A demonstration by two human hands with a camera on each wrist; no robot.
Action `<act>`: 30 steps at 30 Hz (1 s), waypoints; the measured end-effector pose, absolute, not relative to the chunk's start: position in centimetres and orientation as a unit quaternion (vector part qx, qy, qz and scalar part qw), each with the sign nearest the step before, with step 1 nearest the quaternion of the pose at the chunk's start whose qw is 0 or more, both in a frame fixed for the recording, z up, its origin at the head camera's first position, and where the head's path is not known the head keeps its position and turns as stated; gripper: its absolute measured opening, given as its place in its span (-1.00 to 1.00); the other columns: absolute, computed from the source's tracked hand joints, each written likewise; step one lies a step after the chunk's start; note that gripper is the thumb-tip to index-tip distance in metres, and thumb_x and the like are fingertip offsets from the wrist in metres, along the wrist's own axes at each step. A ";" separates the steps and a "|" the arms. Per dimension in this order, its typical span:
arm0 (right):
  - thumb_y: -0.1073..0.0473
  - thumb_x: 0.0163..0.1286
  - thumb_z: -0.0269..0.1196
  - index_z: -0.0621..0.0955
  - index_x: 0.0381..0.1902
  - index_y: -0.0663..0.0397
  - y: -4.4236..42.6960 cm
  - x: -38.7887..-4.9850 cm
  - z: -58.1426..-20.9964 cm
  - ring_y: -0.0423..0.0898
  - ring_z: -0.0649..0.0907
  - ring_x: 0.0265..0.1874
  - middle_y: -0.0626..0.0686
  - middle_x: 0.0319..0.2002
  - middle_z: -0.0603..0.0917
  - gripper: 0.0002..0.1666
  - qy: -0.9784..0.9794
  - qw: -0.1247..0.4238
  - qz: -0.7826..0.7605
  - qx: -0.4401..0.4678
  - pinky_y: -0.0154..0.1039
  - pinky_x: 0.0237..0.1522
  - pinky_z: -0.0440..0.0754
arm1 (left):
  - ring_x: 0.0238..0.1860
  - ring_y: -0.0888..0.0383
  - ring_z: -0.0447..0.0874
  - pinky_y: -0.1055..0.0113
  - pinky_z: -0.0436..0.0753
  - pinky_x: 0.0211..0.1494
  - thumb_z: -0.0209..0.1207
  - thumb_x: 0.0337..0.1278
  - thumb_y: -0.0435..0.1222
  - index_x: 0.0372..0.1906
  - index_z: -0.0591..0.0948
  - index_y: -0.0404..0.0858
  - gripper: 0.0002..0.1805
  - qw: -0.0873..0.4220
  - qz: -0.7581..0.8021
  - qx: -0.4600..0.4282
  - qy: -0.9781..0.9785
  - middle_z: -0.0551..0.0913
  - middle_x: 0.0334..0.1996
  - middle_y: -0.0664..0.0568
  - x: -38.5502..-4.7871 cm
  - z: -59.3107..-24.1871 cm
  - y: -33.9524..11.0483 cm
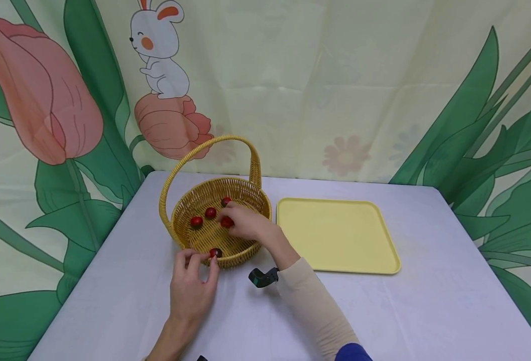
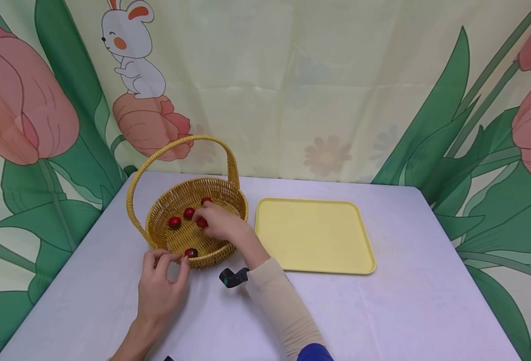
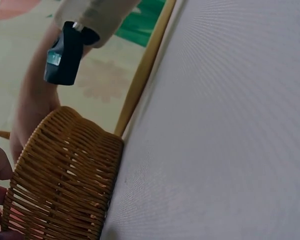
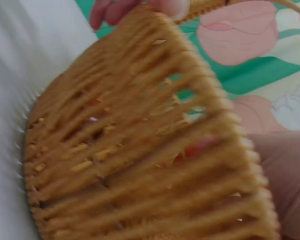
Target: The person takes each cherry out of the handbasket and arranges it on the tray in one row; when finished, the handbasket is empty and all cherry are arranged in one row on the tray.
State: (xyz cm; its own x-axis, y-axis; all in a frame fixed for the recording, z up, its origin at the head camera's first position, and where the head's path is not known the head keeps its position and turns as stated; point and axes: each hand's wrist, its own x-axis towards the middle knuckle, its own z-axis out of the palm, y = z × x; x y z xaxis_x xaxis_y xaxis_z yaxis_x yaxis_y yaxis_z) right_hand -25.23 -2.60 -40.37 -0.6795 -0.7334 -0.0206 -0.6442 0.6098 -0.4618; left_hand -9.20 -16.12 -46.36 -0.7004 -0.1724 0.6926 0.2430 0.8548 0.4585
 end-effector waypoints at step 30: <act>0.30 0.33 0.26 0.55 0.24 0.24 7.7 -27.5 -39.6 0.02 0.73 -0.18 0.17 0.05 0.57 -0.50 0.892 -0.056 -0.400 -0.205 -0.21 -0.23 0.72 | -0.24 0.02 0.55 0.15 0.63 -0.30 0.34 0.02 -0.34 -0.27 0.67 -0.39 -0.80 0.379 -0.274 -0.021 -0.883 0.49 -0.18 -0.18 -9.2 -46.4 -16.2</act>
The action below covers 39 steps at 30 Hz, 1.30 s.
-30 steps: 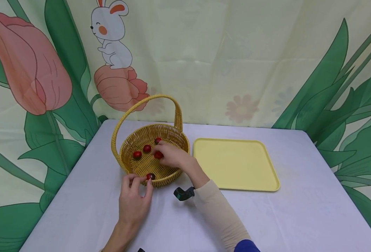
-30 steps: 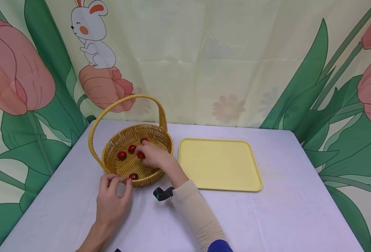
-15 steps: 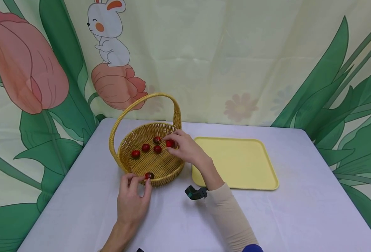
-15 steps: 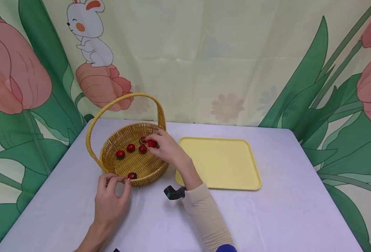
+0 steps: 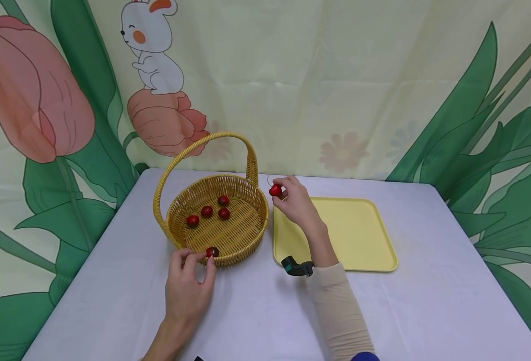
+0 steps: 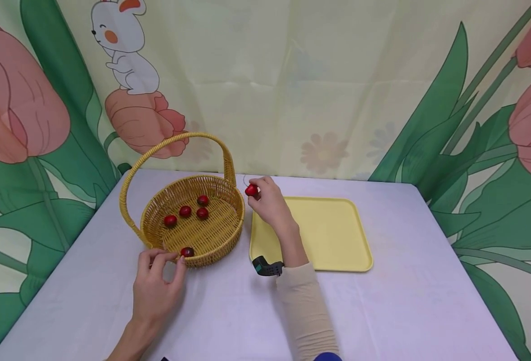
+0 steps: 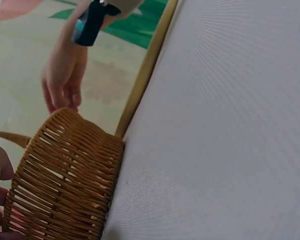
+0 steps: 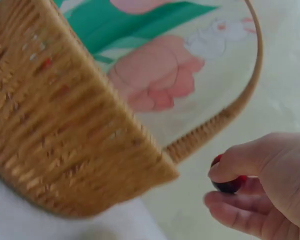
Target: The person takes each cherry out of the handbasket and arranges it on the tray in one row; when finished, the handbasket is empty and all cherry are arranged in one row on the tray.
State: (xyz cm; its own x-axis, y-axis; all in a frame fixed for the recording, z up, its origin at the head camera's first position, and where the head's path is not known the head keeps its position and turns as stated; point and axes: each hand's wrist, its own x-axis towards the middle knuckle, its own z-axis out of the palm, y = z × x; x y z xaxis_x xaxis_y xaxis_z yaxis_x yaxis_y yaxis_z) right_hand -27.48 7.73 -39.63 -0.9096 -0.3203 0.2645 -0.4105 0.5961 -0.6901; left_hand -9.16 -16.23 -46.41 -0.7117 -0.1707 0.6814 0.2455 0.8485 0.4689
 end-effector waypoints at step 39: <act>0.07 0.30 0.31 0.57 0.07 0.37 8.8 -29.7 -45.8 0.08 0.61 -0.13 0.29 -0.03 0.57 -0.47 -0.937 0.015 0.348 0.039 -0.10 -0.10 0.69 | -0.21 0.03 0.56 0.13 0.63 -0.25 0.36 0.01 -0.35 -0.26 0.68 -0.39 -0.80 0.379 -0.277 -0.018 -0.883 0.49 -0.18 -0.17 -9.0 -46.3 -16.2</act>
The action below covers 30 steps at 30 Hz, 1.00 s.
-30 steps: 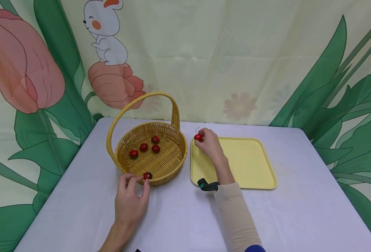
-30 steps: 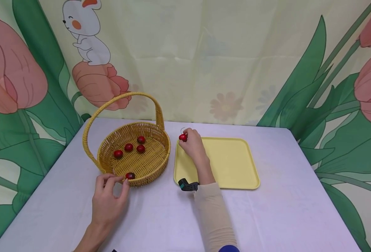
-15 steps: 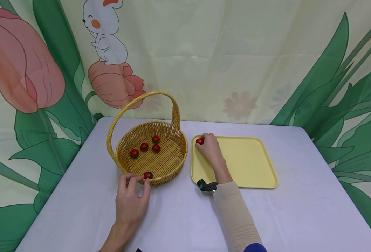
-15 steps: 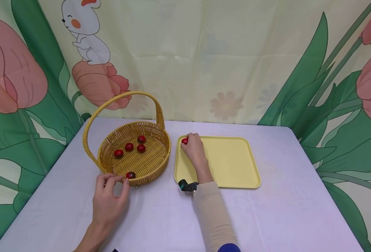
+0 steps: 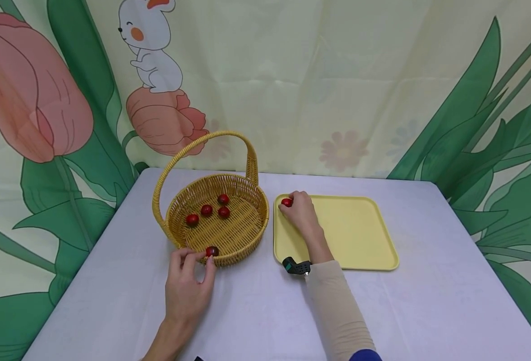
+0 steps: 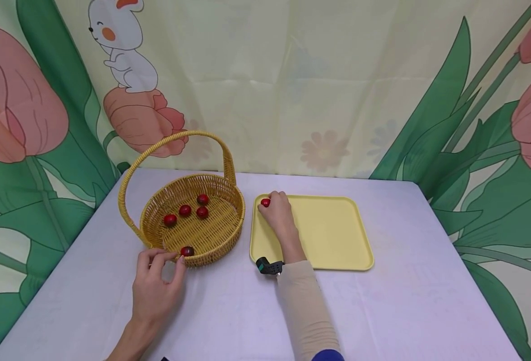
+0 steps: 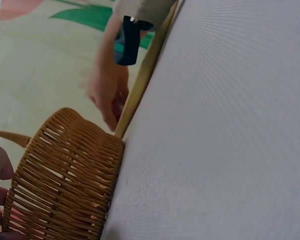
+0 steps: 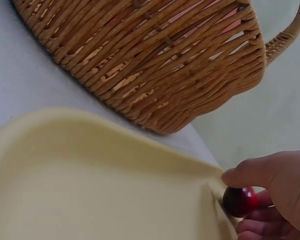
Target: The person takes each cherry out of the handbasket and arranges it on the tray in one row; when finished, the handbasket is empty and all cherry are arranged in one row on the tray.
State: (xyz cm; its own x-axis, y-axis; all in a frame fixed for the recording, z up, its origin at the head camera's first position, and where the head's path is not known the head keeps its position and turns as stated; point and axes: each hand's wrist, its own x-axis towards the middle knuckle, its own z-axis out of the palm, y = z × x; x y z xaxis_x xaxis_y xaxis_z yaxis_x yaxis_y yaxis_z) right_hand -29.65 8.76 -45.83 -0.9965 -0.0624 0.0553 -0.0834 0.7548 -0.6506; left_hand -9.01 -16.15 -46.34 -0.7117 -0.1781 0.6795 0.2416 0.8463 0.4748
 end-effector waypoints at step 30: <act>0.05 0.30 0.39 0.54 0.20 0.28 3.7 -25.4 -38.9 0.14 0.64 -0.06 0.20 0.06 0.57 -0.39 -0.898 0.087 0.392 0.182 -0.11 -0.08 0.68 | -0.21 0.06 0.57 0.43 0.52 -0.24 0.35 0.03 -0.35 -0.24 0.68 -0.37 -0.81 0.378 -0.283 -0.017 -0.881 0.51 -0.16 -0.14 -9.0 -46.4 -16.2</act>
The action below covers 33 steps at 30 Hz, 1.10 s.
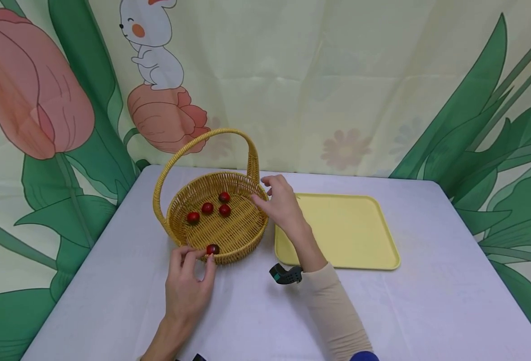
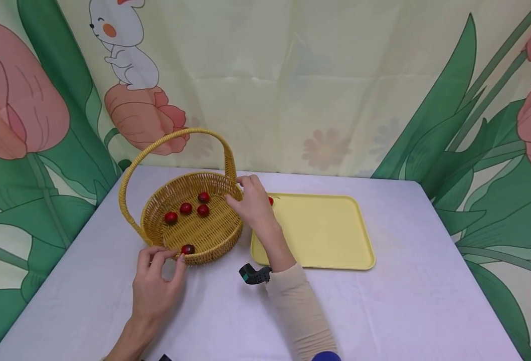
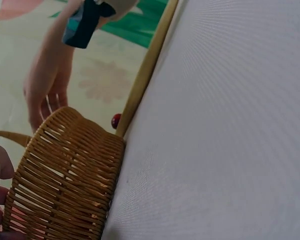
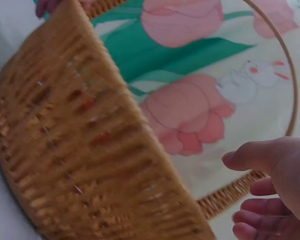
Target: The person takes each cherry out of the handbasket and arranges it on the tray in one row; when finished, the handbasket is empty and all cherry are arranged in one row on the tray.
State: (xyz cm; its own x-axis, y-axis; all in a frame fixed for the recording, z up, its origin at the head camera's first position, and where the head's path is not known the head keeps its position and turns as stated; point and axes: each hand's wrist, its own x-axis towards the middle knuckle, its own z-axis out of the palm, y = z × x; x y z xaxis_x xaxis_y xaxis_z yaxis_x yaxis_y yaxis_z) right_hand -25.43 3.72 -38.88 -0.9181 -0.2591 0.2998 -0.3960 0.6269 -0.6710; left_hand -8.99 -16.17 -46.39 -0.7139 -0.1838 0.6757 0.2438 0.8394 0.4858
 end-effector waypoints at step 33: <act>0.01 0.26 0.44 0.55 0.28 0.02 -4.8 -23.6 -41.6 -0.11 0.61 0.14 0.00 0.22 0.63 -0.35 -0.870 -0.167 0.226 0.405 -0.23 0.18 0.61 | -0.19 0.06 0.60 0.16 0.67 -0.19 0.36 0.04 -0.31 -0.25 0.67 -0.35 -0.80 0.369 -0.275 -0.011 -0.888 0.50 -0.15 -0.12 -9.1 -46.5 -16.3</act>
State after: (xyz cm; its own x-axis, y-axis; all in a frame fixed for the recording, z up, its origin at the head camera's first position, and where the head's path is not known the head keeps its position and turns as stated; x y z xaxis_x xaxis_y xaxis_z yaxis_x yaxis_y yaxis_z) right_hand -23.62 -4.79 -41.57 -0.6160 -0.7803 -0.1080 -0.6290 0.5697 -0.5290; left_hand -9.06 -16.26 -46.46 -0.7272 -0.1834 0.6614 0.2234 0.8479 0.4807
